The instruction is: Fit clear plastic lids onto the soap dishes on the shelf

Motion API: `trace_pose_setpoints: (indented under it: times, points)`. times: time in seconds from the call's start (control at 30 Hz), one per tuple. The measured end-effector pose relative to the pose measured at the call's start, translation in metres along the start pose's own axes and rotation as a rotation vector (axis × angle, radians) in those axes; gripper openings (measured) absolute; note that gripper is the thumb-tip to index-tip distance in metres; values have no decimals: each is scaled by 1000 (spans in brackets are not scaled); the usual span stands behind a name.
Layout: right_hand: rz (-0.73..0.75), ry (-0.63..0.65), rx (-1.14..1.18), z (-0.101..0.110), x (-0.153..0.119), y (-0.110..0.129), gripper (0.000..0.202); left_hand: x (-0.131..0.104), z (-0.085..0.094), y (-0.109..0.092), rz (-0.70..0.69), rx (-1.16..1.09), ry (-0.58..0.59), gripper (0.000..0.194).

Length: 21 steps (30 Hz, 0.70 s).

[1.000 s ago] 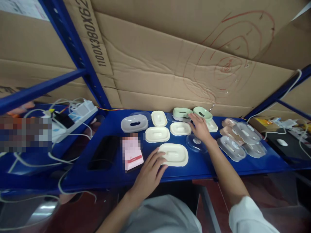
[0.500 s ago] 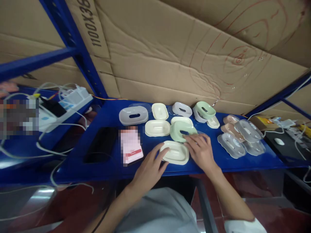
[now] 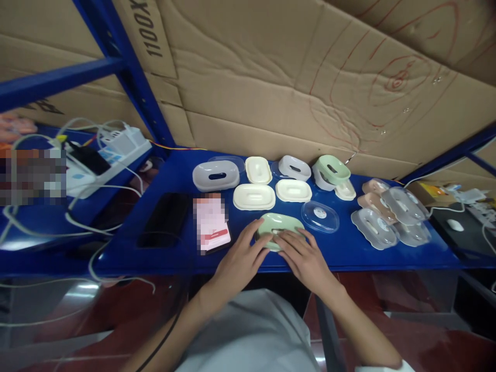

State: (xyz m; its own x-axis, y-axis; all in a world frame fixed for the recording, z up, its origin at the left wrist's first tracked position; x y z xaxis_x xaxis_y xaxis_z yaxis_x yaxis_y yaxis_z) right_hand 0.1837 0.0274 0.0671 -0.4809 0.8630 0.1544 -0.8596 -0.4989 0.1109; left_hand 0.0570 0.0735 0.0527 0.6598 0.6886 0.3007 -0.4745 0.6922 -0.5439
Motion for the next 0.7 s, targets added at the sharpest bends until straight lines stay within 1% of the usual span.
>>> trace_pose_setpoints:
  times: [0.13, 0.27, 0.37, 0.4, 0.43, 0.47, 0.57, 0.6, 0.63, 0.67, 0.7]
  points:
    - [-2, -3, -3, -7, -1, -1, 59, -1, 1, 1, -3, 12, -21, 31]
    - [40, 23, -41, -12, -2, 4, 65, -2, 0, 1, -20, 38, -36, 29]
    - [81, 63, 6, -10, -5, -2, 66, -2, -2, -4, -61, 75, -8, 31]
    - [77, 64, 29, -7, -8, -10, 65, -1, -2, -5, -66, 79, -1, 31]
    - [43, 53, 45, -3, -11, -24, 63, -1, -1, -5, -65, 78, 0, 30]
    - [-27, 25, 48, 1, -16, -43, 62, -2, -1, -5, -57, 75, -4, 29]
    - [-359, -69, 22, 12, -42, -120, 69, -4, 1, -1, -14, 62, -33, 26]
    - [-432, -81, 38, 12, -50, -140, 71, -4, 1, 0, 0, 58, -38, 26]
    - [-474, -96, 72, 13, -57, -155, 71, -5, 1, 2, 13, 55, -42, 26]
    - [-495, -120, 120, 14, -62, -164, 67, -5, 1, 3, 25, 50, -45, 27]
    - [-501, -160, 176, 16, -65, -167, 61, -5, 0, 4, 34, 43, -46, 28]
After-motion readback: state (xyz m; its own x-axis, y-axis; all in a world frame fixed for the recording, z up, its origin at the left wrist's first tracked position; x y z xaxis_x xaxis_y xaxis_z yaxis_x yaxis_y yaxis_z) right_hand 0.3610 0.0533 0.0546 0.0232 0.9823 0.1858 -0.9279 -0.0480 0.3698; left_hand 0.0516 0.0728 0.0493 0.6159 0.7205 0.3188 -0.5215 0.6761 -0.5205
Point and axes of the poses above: each hand's wrist, its own x-axis towards the middle knuckle, its own z-axis out of the back of the hand, y = z × x, the point moved 10 cm from there along x, towards the middle knuckle, and after that the axes turned 10 degrees about y, right-handed, at the moved point
